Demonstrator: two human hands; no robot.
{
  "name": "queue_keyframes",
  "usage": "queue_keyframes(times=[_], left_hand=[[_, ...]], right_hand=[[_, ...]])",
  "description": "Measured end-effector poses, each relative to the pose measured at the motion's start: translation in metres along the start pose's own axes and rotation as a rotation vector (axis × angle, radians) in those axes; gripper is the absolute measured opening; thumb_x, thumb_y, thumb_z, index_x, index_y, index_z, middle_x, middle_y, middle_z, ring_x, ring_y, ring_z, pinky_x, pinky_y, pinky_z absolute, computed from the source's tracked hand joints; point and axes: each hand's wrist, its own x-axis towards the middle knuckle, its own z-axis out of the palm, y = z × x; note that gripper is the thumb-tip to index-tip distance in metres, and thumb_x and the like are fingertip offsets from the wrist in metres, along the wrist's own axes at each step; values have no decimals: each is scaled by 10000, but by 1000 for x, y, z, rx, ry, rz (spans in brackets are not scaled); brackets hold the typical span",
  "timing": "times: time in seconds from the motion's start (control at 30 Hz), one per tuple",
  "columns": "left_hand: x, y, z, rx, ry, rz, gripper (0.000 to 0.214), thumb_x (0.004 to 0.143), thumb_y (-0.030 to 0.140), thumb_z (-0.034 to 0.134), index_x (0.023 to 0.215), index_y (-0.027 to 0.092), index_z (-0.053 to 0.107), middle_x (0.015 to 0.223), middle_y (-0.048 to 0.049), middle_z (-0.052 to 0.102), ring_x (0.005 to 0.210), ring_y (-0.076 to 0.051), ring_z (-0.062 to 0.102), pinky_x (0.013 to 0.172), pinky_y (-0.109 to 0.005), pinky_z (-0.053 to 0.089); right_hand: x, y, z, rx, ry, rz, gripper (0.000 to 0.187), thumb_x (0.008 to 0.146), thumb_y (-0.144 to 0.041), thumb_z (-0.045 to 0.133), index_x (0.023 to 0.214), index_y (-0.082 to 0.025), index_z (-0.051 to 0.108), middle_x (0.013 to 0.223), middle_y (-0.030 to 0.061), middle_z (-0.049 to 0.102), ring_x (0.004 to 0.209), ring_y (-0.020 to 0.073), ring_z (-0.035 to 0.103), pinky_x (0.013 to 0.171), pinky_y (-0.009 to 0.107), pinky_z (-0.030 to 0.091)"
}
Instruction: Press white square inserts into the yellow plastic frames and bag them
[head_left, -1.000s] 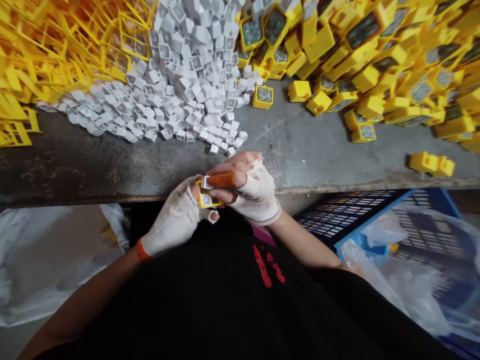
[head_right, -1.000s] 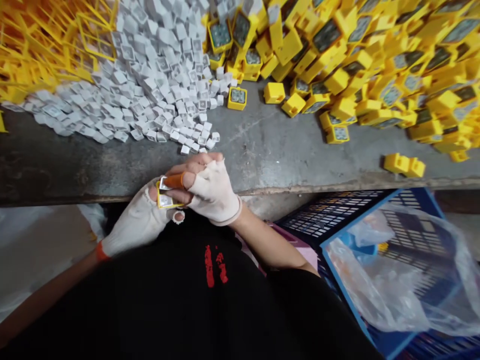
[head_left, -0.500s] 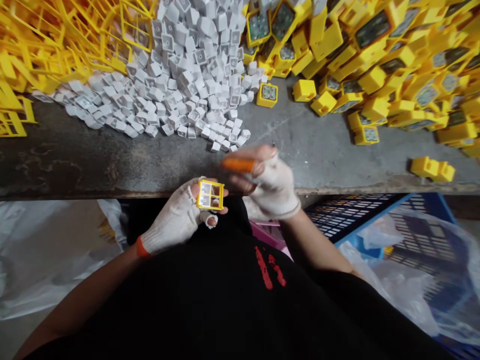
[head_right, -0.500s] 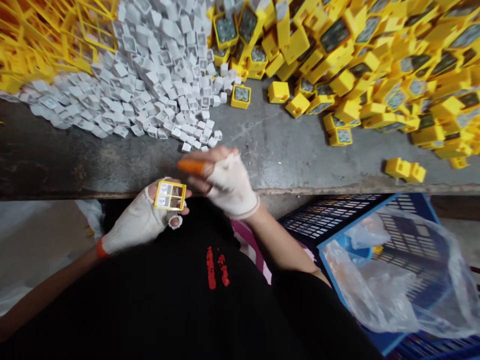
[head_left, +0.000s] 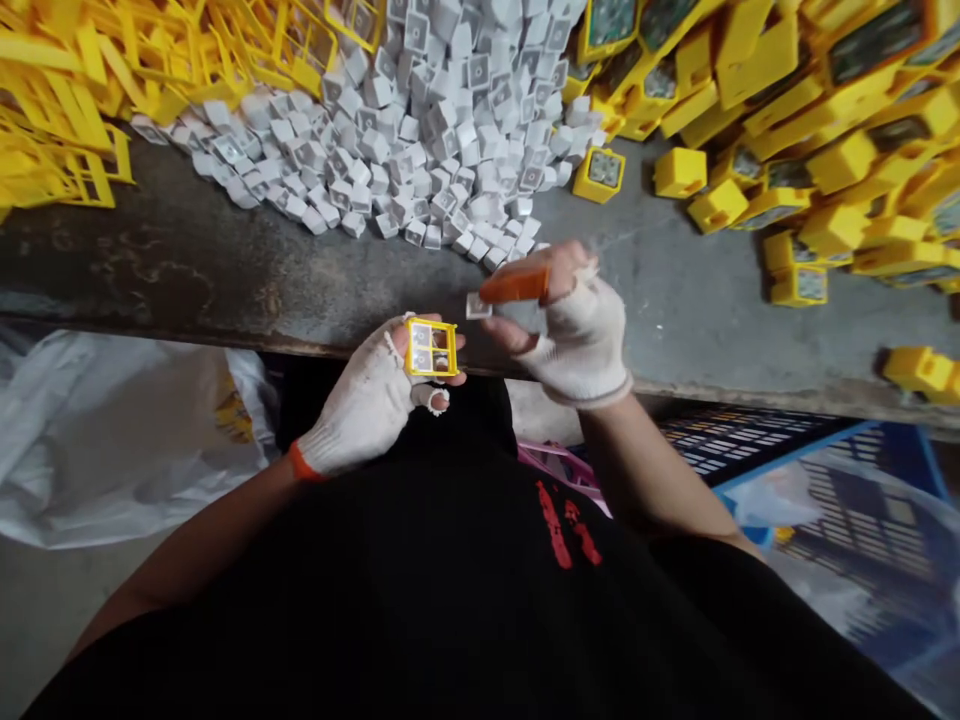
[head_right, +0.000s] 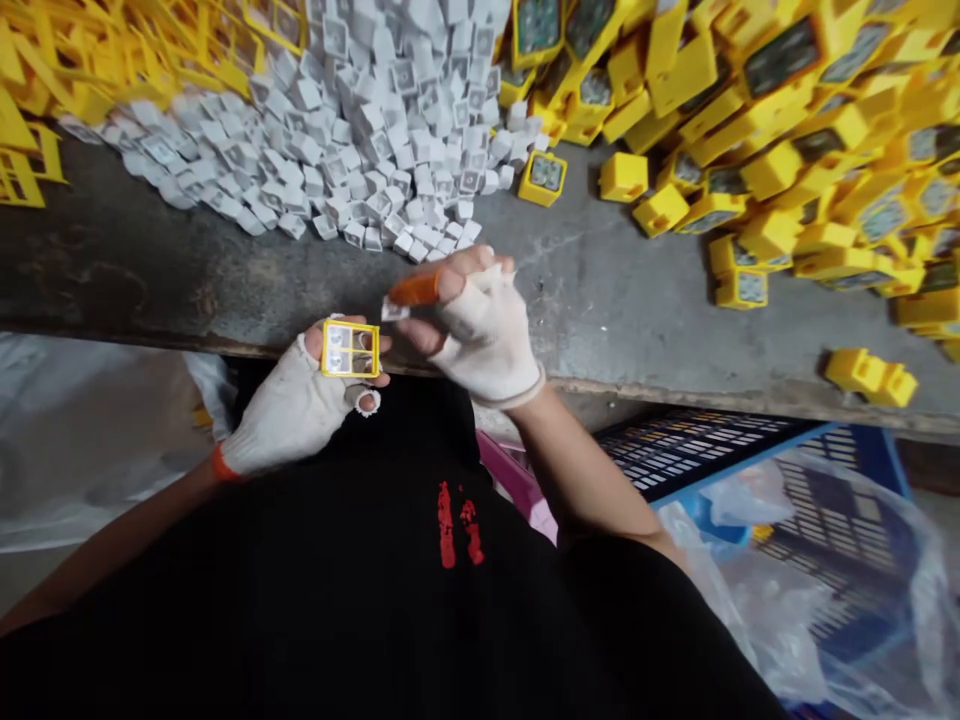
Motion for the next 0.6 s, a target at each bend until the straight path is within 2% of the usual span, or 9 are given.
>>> queue_keyframes(times=[0.1, 0.17, 0.27, 0.47, 0.6], left_hand=[[-1, 0, -1, 24, -51, -2, 234, 1020, 388, 904, 1112, 198, 804, 1090, -105, 889, 821, -275, 870, 579, -293, 643], [0, -1, -2, 29, -84, -10, 246, 995, 376, 937, 1111, 194, 819, 1107, -116, 893, 825, -280, 873, 589, -298, 651], [0, -3, -2, 29, -94, -30, 229, 986, 348, 945, 1105, 191, 829, 1115, -113, 893, 791, -269, 866, 580, -301, 653], [0, -6, 4, 82, -157, -67, 224, 992, 357, 939, 1086, 177, 842, 1067, -110, 888, 772, -258, 863, 551, -268, 640], [0, -6, 6, 97, -148, -84, 216, 1036, 370, 885, 1091, 167, 832, 1114, -129, 883, 790, -262, 862, 552, -269, 641]], right_hand=[[-12, -22, 3, 144, 54, -17, 344, 1153, -630, 685, 1218, -328, 838, 1037, 49, 888, 972, 283, 804, 980, 543, 625], [-17, -28, 8, 183, 108, -41, 288, 1155, -590, 709, 1187, -335, 840, 1009, 26, 900, 941, 262, 813, 973, 514, 626], [-23, -26, 12, 203, 164, -94, 231, 1141, -547, 750, 1196, -343, 845, 1050, 22, 922, 938, 256, 827, 968, 496, 627], [-30, -19, 5, 242, 138, -124, 194, 1130, -517, 761, 1198, -365, 859, 1072, 5, 931, 951, 247, 844, 934, 474, 635], [-31, -16, 3, 308, 162, -172, 168, 1109, -427, 802, 1253, -349, 841, 1112, 17, 941, 951, 241, 851, 902, 444, 637]])
